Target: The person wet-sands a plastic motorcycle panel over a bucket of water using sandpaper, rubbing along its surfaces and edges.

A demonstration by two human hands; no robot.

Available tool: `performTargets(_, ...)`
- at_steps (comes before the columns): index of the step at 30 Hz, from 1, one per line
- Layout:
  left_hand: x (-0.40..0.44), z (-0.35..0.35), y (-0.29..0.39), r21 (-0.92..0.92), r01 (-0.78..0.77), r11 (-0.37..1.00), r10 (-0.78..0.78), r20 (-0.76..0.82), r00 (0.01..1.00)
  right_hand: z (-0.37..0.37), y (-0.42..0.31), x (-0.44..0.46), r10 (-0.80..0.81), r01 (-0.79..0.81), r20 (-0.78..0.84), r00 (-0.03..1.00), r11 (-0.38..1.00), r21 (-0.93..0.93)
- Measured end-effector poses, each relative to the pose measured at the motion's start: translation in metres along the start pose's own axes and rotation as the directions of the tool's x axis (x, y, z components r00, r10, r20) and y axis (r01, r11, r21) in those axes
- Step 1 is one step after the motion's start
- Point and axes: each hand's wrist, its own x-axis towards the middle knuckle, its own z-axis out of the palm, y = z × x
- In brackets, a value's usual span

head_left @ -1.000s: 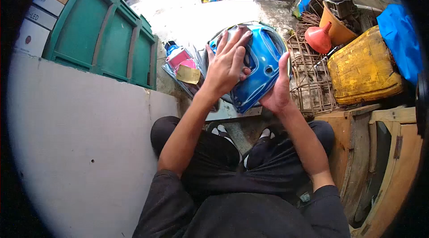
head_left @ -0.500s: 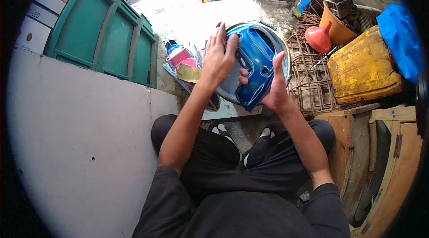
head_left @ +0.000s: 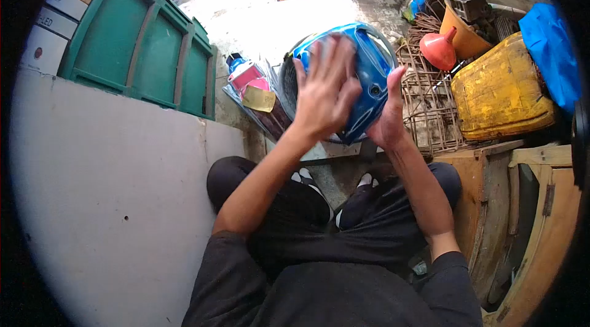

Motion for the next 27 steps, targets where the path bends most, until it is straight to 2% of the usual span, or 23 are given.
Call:
performTargets(1, 0.009, 0.000, -0.007, -0.064, 0.120, 0.991, -0.124, -0.056, 0.991, -0.010, 0.000, 0.001, 0.052, -0.058, 0.219, 0.974, 0.998, 0.020)
performTargets(2, 0.010, -0.001, -0.008, -0.065, 0.119, 0.991, -0.122, -0.055, 0.991, -0.013, 0.007, -0.005, 0.083, -0.081, 0.130, 0.988, 0.997, -0.020)
performTargets(3, 0.016, -0.009, 0.000, -0.235, 0.197, 0.952, -0.217, -0.063, 0.974, -0.013, 0.012, -0.008, 0.077, -0.075, 0.130, 0.989, 0.997, -0.019)
performTargets(4, 0.022, -0.017, 0.007, -0.397, 0.265, 0.879, -0.311, -0.057, 0.949, -0.014, 0.017, -0.009, 0.029, -0.014, 0.123, 0.992, 0.993, -0.117)
performTargets(6, 0.001, -0.009, 0.015, 0.045, 0.162, 0.986, -0.162, -0.011, 0.987, -0.013, 0.010, -0.008, -0.027, 0.063, 0.138, 0.990, 0.962, -0.265)
performTargets(7, -0.009, -0.005, 0.018, 0.256, 0.079, 0.963, -0.085, 0.012, 0.996, 0.006, 0.001, -0.011, -0.078, 0.092, 0.061, 0.995, 0.955, -0.282)
performTargets(8, -0.008, -0.004, 0.013, 0.175, 0.065, 0.982, -0.075, 0.049, 0.996, 0.026, -0.008, -0.014, -0.127, 0.116, -0.016, 0.992, 0.946, -0.303)
performTargets(9, -0.005, -0.002, 0.008, 0.090, 0.058, 0.994, -0.066, 0.087, 0.994, 0.008, -0.009, -0.013, -0.089, 0.097, 0.040, 0.995, 0.940, -0.326)
performTargets(10, 0.006, -0.006, 0.007, -0.324, 0.293, 0.900, -0.258, 0.146, 0.955, -0.007, 0.002, -0.012, -0.079, 0.085, 0.031, 0.996, 0.941, -0.328)
performTargets(11, 0.020, -0.015, 0.006, -0.653, 0.464, 0.599, -0.389, 0.269, 0.881, -0.023, 0.013, -0.008, -0.088, 0.138, 0.137, 0.987, 0.902, -0.409)
performTargets(12, 0.029, -0.016, 0.001, -0.744, 0.445, 0.499, -0.432, 0.231, 0.872, -0.023, 0.015, -0.006, -0.095, 0.206, 0.246, 0.965, 0.855, -0.477)
performTargets(13, 0.029, -0.017, 0.000, -0.752, 0.398, 0.525, -0.437, 0.163, 0.884, -0.022, 0.013, -0.009, -0.043, 0.174, 0.205, 0.978, 0.713, -0.679)
performTargets(15, 0.017, -0.014, 0.007, -0.659, 0.293, 0.693, -0.336, 0.065, 0.940, -0.022, 0.011, -0.008, -0.066, 0.172, 0.181, 0.981, 0.726, -0.666)
performTargets(17, 0.003, -0.008, 0.020, -0.506, 0.194, 0.840, -0.201, 0.042, 0.979, -0.015, 0.005, -0.010, -0.101, 0.108, 0.041, 0.994, 0.865, -0.490)
performTargets(18, 0.003, -0.009, 0.022, -0.496, 0.193, 0.846, -0.192, 0.053, 0.980, -0.020, 0.002, -0.009, -0.107, 0.160, 0.134, 0.985, 0.856, -0.492)
performTargets(19, 0.008, -0.011, 0.018, -0.565, 0.247, 0.787, -0.248, 0.077, 0.966, -0.023, 0.004, -0.010, -0.102, 0.150, 0.123, 0.987, 0.857, -0.493)
performTargets(21, 0.026, -0.018, 0.002, -0.786, 0.345, 0.513, -0.400, 0.137, 0.906, -0.022, 0.007, -0.007, -0.091, 0.242, 0.247, 0.965, 0.673, -0.699)
performTargets(22, 0.028, -0.019, 0.000, -0.822, 0.345, 0.453, -0.423, 0.142, 0.895, -0.010, 0.007, -0.009, -0.132, 0.295, 0.267, 0.955, 0.528, -0.796)
performTargets(23, 0.023, -0.020, 0.002, -0.822, 0.340, 0.457, -0.420, 0.137, 0.897, -0.010, 0.007, -0.008, -0.134, 0.302, 0.273, 0.953, 0.527, -0.795)
performTargets(25, 0.011, -0.017, 0.015, -0.697, 0.238, 0.677, -0.280, 0.055, 0.958, -0.016, 0.007, -0.004, -0.117, 0.215, 0.180, 0.977, 0.570, -0.793)
performTargets(26, 0.013, -0.014, 0.016, -0.696, 0.238, 0.678, -0.276, 0.060, 0.959, -0.025, 0.003, -0.004, -0.048, 0.152, 0.156, 0.987, 0.617, -0.772)
performTargets(27, 0.018, -0.018, 0.025, -0.675, 0.279, 0.683, -0.317, 0.071, 0.946, -0.024, 0.004, -0.003, -0.050, 0.149, 0.151, 0.987, 0.621, -0.770)
